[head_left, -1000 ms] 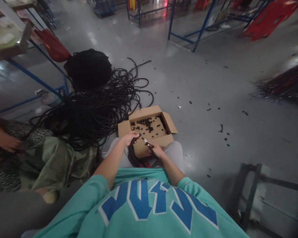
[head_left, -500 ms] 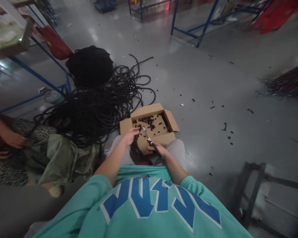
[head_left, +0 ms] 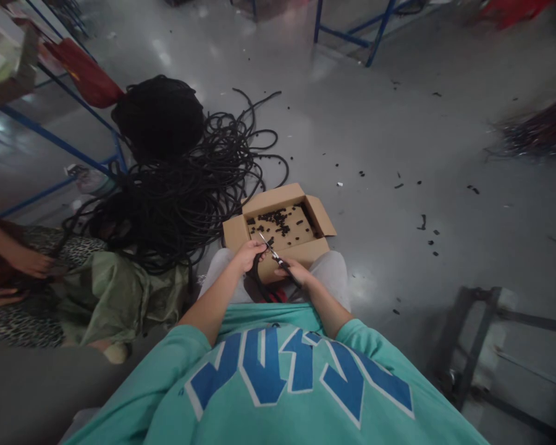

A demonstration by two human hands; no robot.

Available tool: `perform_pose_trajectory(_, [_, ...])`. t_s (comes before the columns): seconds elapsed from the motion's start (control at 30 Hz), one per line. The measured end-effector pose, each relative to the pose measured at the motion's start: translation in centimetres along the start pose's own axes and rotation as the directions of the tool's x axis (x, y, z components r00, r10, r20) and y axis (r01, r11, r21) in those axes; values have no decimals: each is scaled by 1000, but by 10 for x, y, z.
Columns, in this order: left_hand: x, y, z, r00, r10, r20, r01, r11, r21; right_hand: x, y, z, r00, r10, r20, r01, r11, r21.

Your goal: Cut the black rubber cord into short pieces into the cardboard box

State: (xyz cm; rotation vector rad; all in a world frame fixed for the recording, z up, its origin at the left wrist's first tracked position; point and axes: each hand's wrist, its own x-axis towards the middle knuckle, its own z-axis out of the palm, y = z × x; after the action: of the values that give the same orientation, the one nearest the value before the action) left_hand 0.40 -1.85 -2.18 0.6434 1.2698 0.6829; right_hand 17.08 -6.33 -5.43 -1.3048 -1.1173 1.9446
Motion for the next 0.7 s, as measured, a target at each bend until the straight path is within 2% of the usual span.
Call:
perform_pose_trajectory(0.13, [-3, 3, 1, 998, -53, 19, 53, 999, -1, -1, -2, -1, 1000, -30, -3, 30, 999, -20])
perform_pose_trajectory(0.33, [-2, 12, 0, 998, -69, 13, 67, 993, 97, -1, -4, -1, 997, 60, 50, -62, 997, 41])
perform_pose_trajectory(0.43, [-2, 13, 4, 999, -35, -37, 41, 981, 191, -2, -7, 0, 991, 123, 53, -126, 989, 70])
perform_pose_trajectory(0.6, [-1, 8, 12, 991, 70, -111, -31, 947, 320, -1, -9, 3, 988, 157, -6, -155, 982, 105])
perform_pose_trajectory(0.7, [1, 9, 16, 986, 112, -126, -63, 938, 340, 2, -6, 3, 985, 170, -31, -166, 979, 115])
